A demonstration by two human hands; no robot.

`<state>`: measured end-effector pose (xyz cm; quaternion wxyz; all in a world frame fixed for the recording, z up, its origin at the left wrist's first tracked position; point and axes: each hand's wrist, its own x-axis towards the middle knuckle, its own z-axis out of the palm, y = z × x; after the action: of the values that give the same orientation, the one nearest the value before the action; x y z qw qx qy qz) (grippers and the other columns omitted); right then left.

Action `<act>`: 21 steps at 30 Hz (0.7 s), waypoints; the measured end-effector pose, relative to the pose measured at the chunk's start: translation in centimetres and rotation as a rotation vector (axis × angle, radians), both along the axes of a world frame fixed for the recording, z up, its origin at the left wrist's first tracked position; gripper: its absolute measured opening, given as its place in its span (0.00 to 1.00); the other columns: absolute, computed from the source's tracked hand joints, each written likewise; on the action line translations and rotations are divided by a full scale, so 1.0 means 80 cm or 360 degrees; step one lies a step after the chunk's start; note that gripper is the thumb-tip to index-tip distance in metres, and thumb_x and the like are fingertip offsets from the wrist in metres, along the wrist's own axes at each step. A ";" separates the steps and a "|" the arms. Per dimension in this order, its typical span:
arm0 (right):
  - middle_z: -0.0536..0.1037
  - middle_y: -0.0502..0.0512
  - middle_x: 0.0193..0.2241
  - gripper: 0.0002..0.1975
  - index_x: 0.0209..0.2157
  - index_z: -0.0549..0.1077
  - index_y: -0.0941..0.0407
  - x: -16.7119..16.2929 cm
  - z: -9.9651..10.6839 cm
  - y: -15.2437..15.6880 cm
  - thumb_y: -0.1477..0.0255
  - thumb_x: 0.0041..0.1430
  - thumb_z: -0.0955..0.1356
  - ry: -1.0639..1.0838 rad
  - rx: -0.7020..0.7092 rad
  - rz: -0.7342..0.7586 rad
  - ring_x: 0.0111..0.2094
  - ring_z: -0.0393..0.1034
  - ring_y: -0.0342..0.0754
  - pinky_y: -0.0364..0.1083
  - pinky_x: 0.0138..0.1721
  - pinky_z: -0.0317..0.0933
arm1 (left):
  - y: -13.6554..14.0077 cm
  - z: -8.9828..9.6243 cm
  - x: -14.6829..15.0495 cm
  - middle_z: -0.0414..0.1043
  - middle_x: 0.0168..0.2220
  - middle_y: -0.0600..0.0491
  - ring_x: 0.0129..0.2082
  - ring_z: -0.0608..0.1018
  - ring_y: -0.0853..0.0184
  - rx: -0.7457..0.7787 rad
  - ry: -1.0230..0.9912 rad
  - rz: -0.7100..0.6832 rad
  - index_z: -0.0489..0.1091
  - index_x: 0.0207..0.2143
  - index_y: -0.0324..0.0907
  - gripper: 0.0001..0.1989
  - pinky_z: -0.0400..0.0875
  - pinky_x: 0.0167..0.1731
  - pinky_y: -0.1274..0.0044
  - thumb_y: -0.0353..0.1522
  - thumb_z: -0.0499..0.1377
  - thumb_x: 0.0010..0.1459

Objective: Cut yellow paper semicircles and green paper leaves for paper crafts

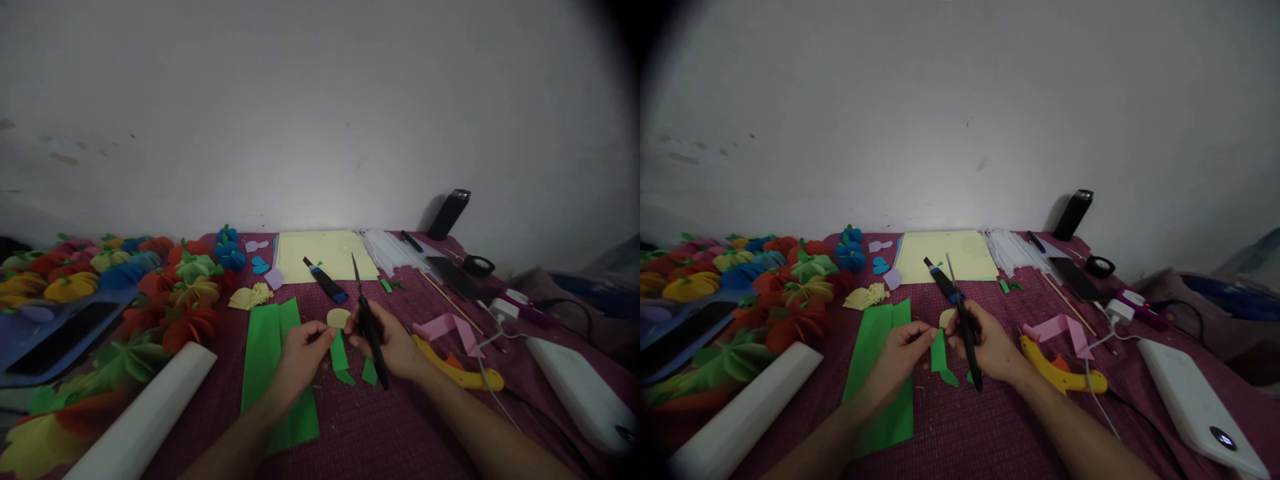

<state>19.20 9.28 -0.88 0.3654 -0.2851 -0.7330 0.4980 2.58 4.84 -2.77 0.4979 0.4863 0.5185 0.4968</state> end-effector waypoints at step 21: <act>0.66 0.47 0.27 0.12 0.33 0.61 0.54 -0.002 0.004 0.002 0.77 0.46 0.67 0.0021 -0.0059 -0.0177 0.27 0.62 0.42 0.41 0.29 0.59 | -0.003 0.001 0.011 0.64 0.22 0.56 0.22 0.65 0.73 -0.0023 -0.0185 -0.0099 0.70 0.25 0.38 0.08 0.60 0.23 0.81 0.35 0.62 0.46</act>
<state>19.04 9.43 -0.55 0.3919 -0.3288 -0.7043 0.4922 3.43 4.62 -2.71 0.5459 0.4689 0.4768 0.5048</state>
